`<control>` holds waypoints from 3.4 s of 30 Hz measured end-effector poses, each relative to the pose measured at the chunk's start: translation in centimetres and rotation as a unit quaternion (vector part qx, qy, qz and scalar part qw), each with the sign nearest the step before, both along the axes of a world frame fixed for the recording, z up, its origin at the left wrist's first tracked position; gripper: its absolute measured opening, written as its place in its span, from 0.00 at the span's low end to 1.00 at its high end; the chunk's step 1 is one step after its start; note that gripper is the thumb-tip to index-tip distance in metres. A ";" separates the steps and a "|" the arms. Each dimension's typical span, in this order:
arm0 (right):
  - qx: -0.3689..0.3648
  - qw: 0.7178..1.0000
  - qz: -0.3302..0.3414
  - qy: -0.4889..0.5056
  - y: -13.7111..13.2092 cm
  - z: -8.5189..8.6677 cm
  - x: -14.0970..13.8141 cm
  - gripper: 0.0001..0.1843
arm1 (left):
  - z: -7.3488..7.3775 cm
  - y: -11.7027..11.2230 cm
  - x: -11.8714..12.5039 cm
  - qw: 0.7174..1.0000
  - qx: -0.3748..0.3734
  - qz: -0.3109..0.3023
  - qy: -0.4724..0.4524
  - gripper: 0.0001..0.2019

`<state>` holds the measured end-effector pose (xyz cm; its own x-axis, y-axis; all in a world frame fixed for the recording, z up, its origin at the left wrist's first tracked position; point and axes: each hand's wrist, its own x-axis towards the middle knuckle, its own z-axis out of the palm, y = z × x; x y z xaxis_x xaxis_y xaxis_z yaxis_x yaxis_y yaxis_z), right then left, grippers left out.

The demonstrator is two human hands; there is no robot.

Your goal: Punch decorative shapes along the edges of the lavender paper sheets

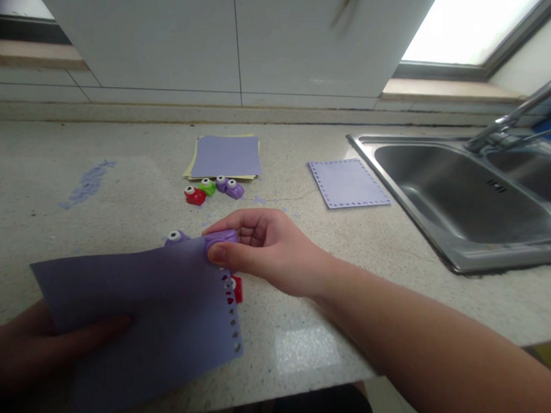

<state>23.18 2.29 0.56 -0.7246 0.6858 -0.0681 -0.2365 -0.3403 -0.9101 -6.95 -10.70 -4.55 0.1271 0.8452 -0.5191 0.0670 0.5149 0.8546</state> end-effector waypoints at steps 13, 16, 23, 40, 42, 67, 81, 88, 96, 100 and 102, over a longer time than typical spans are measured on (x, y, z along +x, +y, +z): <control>-0.005 1.000 0.006 -0.014 -0.4 0.7 0.2 0.11 | 1.3 0.5 0.8 0.990 0.063 -0.030 0.119 0.19; -0.001 0.999 0.010 -0.031 -0.6 0.9 0.2 0.11 | 0.7 0.3 0.2 0.988 0.080 -0.039 0.127 0.18; 0.020 0.999 0.010 -0.038 -0.5 1.0 0.3 0.12 | 0.6 0.4 0.2 0.994 0.057 -0.048 0.078 0.17; 0.065 0.994 -0.076 -0.040 2.7 -0.2 1.5 0.13 | 3.2 1.0 2.3 1.000 -0.017 -0.013 -0.020 0.15; 0.077 0.992 -0.091 -0.050 3.2 -0.3 1.6 0.13 | 3.4 1.1 2.4 1.000 -0.018 -0.006 -0.019 0.14; 0.503 0.699 -0.101 -0.498 5.2 0.1 3.3 0.16 | 3.0 1.9 1.8 0.988 0.092 -0.118 -0.024 0.21; 0.454 0.746 -0.187 -0.450 2.6 2.4 4.7 0.16 | 8.5 1.6 1.0 0.941 0.118 -0.290 0.131 0.14; 0.377 0.854 -0.121 -0.337 -6.0 3.3 6.5 0.09 | 10.5 0.1 0.9 0.936 0.133 -0.286 0.155 0.15; 0.400 0.827 -0.172 -0.355 -9.3 0.9 8.9 0.09 | 11.9 -1.7 2.5 0.931 0.127 -0.304 0.159 0.15; 0.409 0.807 -0.221 -0.365 -7.4 0.2 9.3 0.08 | 12.6 -2.3 3.3 0.930 0.125 -0.303 0.166 0.15; 0.419 0.797 -0.233 -0.368 -6.5 -0.2 9.1 0.08 | 12.7 -2.4 3.6 0.928 0.126 -0.304 0.174 0.15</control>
<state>32.30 -4.20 0.35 -0.3533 0.8969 0.2660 0.5437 0.4283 -0.7218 -3.39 -13.06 8.18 0.4820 0.7722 -0.4139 0.5742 0.0784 0.8149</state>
